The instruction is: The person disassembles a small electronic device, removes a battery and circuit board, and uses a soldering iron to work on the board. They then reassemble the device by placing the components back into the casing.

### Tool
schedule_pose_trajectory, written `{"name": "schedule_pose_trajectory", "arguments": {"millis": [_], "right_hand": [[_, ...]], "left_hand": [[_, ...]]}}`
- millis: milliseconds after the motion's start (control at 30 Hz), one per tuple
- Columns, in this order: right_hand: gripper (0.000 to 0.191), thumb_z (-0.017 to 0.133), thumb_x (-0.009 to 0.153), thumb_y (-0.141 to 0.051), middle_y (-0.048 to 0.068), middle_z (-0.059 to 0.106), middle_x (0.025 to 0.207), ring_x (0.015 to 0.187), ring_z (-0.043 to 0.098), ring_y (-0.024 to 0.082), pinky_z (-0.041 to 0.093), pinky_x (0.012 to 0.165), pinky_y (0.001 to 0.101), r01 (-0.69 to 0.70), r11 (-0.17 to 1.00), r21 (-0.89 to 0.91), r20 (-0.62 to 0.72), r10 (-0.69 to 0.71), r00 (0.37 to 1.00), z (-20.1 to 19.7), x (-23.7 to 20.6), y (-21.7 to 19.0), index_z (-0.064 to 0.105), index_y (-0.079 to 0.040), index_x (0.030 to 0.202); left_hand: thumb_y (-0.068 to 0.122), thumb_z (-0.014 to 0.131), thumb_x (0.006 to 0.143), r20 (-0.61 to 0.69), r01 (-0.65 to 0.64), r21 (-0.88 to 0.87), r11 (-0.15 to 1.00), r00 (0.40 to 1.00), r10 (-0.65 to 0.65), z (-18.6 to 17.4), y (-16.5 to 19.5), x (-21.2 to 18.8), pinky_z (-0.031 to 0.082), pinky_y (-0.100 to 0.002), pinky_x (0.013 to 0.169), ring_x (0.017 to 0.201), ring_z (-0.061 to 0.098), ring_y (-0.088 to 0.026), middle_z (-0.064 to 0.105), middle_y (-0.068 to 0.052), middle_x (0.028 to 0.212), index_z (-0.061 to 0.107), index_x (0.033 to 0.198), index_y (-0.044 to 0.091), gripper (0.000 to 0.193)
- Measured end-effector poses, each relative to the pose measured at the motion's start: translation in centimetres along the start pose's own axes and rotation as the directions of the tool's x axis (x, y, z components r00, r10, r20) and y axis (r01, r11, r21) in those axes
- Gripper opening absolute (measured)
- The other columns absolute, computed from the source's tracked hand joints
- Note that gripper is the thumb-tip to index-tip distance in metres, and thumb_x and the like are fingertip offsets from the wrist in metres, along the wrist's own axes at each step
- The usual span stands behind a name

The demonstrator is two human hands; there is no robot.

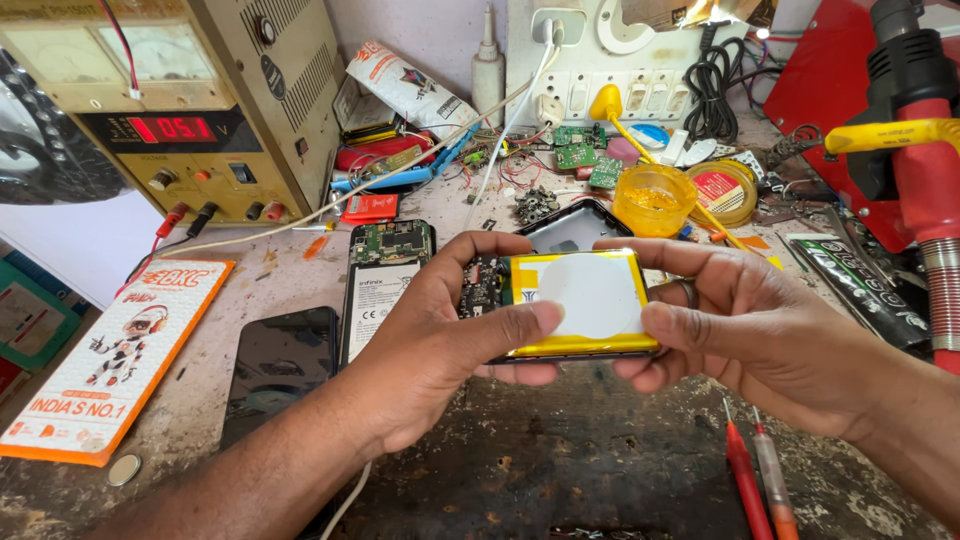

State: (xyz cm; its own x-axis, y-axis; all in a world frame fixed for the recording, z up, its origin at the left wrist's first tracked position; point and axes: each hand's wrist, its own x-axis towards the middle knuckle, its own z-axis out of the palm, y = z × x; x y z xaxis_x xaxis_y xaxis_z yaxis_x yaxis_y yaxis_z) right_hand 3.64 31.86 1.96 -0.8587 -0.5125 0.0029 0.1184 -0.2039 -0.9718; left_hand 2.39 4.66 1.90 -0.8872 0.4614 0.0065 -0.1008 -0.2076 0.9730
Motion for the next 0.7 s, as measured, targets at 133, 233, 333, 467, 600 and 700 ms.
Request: {"name": "schedule_pose_trajectory", "arguments": {"millis": [133, 233, 333, 467, 600, 700], "right_hand": [[0.063, 0.07, 0.099, -0.011, 0.017, 0.074, 0.113, 0.085, 0.076, 0.02, 0.064, 0.073, 0.0338, -0.004, 1.0, 0.004, -0.025, 0.004, 1.0, -0.1, -0.3, 0.3, 0.044, 0.004, 0.155], [0.065, 0.071, 0.099, -0.012, 0.017, 0.076, 0.106, 0.082, 0.076, 0.019, 0.064, 0.072, 0.0339, 0.0, 1.0, -0.016, -0.018, -0.001, 1.0, 0.0, -0.5, 0.5, 0.044, 0.004, 0.155], [0.063, 0.071, 0.098, -0.015, 0.015, 0.077, 0.104, 0.081, 0.077, 0.017, 0.066, 0.07, 0.0334, 0.015, 0.994, -0.105, -0.036, -0.019, 0.999, 0.1, -0.7, 0.7, 0.046, 0.002, 0.154], [0.06, 0.073, 0.098, -0.012, 0.015, 0.076, 0.107, 0.085, 0.075, 0.018, 0.066, 0.076, 0.037, -0.005, 0.984, -0.179, -0.071, -0.007, 0.997, 0.0, -0.7, 0.8, 0.047, -0.001, 0.151], [0.048, 0.074, 0.095, -0.015, 0.012, 0.079, 0.113, 0.089, 0.075, 0.015, 0.065, 0.08, 0.0339, 0.028, 0.971, -0.236, -0.07, -0.045, 0.996, -0.4, -0.4, 1.3, 0.06, 0.004, 0.138], [0.046, 0.079, 0.092, -0.016, 0.012, 0.08, 0.109, 0.09, 0.075, 0.012, 0.063, 0.079, 0.0298, 0.064, 0.934, -0.353, -0.108, -0.108, 0.988, -0.5, -0.3, 1.8, 0.066, 0.002, 0.132]], "left_hand": [[0.019, 0.079, 0.078, 0.038, -0.017, -0.009, 1.0, 0.999, 0.017, 0.1, 0.0, -0.4, 0.069, -0.039, 0.074, 0.1, 0.072, -0.021, 0.065, -0.013, 0.119, 0.046, 0.135, 0.005, 0.066], [0.014, 0.077, 0.079, 0.05, -0.016, 0.005, 1.0, 0.999, 0.016, 0.0, -0.1, -0.5, 0.069, -0.038, 0.073, 0.098, 0.072, -0.021, 0.066, -0.013, 0.116, 0.046, 0.134, 0.007, 0.063], [0.008, 0.076, 0.081, 0.07, -0.054, 0.023, 0.998, 0.996, 0.053, 0.1, -0.2, -0.5, 0.07, -0.038, 0.074, 0.1, 0.072, -0.019, 0.065, -0.01, 0.117, 0.046, 0.134, 0.007, 0.061], [0.002, 0.075, 0.083, 0.117, -0.157, 0.091, 0.983, 0.982, 0.146, 0.2, -0.2, -0.7, 0.069, -0.036, 0.075, 0.103, 0.07, -0.016, 0.063, -0.007, 0.12, 0.044, 0.135, 0.008, 0.061], [0.003, 0.075, 0.089, 0.218, -0.307, 0.195, 0.931, 0.939, 0.265, 0.2, -0.3, -1.0, 0.062, -0.028, 0.077, 0.099, 0.065, -0.013, 0.061, -0.009, 0.119, 0.042, 0.14, 0.007, 0.061], [0.003, 0.078, 0.09, 0.26, -0.496, 0.363, 0.788, 0.867, 0.426, 0.3, -0.5, -1.6, 0.054, -0.024, 0.083, 0.102, 0.061, -0.011, 0.061, -0.009, 0.118, 0.04, 0.145, 0.007, 0.067]]}}
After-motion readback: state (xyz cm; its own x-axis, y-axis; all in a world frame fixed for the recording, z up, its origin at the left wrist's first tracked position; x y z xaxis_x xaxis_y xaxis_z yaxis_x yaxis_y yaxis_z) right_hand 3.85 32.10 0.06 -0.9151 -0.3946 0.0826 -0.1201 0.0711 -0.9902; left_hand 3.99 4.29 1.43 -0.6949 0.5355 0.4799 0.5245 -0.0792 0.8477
